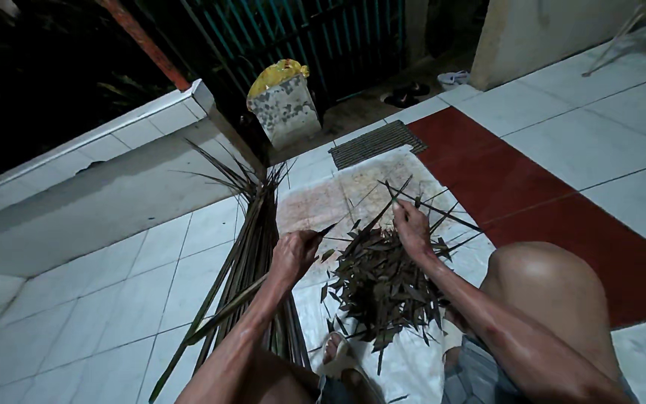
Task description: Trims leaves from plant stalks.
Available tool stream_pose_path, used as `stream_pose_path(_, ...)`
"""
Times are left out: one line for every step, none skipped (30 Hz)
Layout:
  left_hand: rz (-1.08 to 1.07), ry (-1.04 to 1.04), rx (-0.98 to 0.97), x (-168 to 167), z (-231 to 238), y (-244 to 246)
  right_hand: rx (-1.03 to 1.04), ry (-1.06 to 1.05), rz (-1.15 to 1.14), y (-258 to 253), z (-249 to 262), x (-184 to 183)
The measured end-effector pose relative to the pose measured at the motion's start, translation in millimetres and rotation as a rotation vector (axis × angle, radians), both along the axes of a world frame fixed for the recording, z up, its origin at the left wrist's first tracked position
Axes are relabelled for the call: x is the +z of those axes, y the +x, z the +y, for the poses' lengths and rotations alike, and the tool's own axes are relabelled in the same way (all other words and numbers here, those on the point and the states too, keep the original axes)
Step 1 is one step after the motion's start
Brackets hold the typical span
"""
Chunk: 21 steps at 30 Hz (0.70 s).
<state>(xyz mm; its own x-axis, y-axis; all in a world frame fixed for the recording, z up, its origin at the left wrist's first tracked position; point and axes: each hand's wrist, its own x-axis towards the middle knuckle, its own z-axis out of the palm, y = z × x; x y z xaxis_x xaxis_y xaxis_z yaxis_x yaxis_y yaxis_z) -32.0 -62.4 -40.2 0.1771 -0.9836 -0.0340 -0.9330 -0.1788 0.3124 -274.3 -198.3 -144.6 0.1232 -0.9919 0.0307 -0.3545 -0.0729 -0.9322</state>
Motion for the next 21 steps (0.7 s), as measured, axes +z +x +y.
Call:
stream_pose_path(0.058, -0.005, -0.006, -2, -1, 3, 0.058, -0.02, -0.036, 1, 5, 0)
stream_pose_path(0.111, 0.0, -0.013, -3, -2, 4, 0.132, -0.028, -0.073, 4, 11, 0)
stream_pose_path(0.16, 0.012, -0.022, -4, -4, 4, 0.212, -0.031, -0.117, 7, 16, -1)
stream_pose_path(0.199, 0.028, -0.036, -4, -5, 4, 0.288, -0.013, -0.161, 12, 22, 1)
stream_pose_path(0.232, 0.043, -0.05, -4, -7, 2, 0.358, 0.022, -0.203, 17, 26, 4)
stream_pose_path(0.264, 0.054, -0.069, -5, -8, 0, 0.412, 0.065, -0.246, 21, 30, 7)
stream_pose_path(0.293, 0.065, -0.088, -6, -9, -3, 0.438, 0.099, -0.292, 24, 32, 9)
stream_pose_path(0.317, 0.075, -0.108, -7, -9, -6, 0.444, 0.121, -0.328, 27, 33, 9)
stream_pose_path(0.34, 0.091, -0.122, -8, -9, -8, 0.436, 0.132, -0.358, 28, 33, 9)
stream_pose_path(0.364, 0.107, -0.128, -8, -10, -10, 0.423, 0.134, -0.382, 29, 32, 9)
stream_pose_path(0.393, 0.128, -0.128, -7, -10, -11, 0.408, 0.138, -0.396, 30, 30, 10)
stream_pose_path(0.433, 0.149, -0.126, -7, -10, -11, 0.394, 0.142, -0.408, 30, 29, 11)
stream_pose_path(0.485, 0.173, -0.119, -6, -9, -9, 0.376, 0.144, -0.418, 30, 27, 12)
stream_pose_path(0.544, 0.2, -0.106, -4, -8, -5, 0.355, 0.153, -0.421, 29, 25, 15)
stream_pose_path(0.602, 0.225, -0.095, -4, -6, -1, 0.34, 0.163, -0.423, 28, 23, 16)
stream_pose_path(0.646, 0.248, -0.088, -4, -3, 3, 0.334, 0.168, -0.425, 27, 22, 16)
stream_pose_path(0.676, 0.271, -0.089, -5, -1, 7, 0.33, 0.169, -0.417, 25, 21, 15)
stream_pose_path(0.689, 0.297, -0.091, -6, 1, 11, 0.325, 0.162, -0.4, 24, 21, 14)
stream_pose_path(0.69, 0.313, -0.093, -8, 2, 14, 0.32, 0.151, -0.367, 24, 21, 12)
stream_pose_path(0.689, 0.319, -0.09, -9, 2, 15, 0.318, 0.13, -0.31, 24, 21, 10)
stream_pose_path(0.679, 0.315, -0.079, -10, 1, 16, 0.316, 0.101, -0.229, 24, 22, 8)
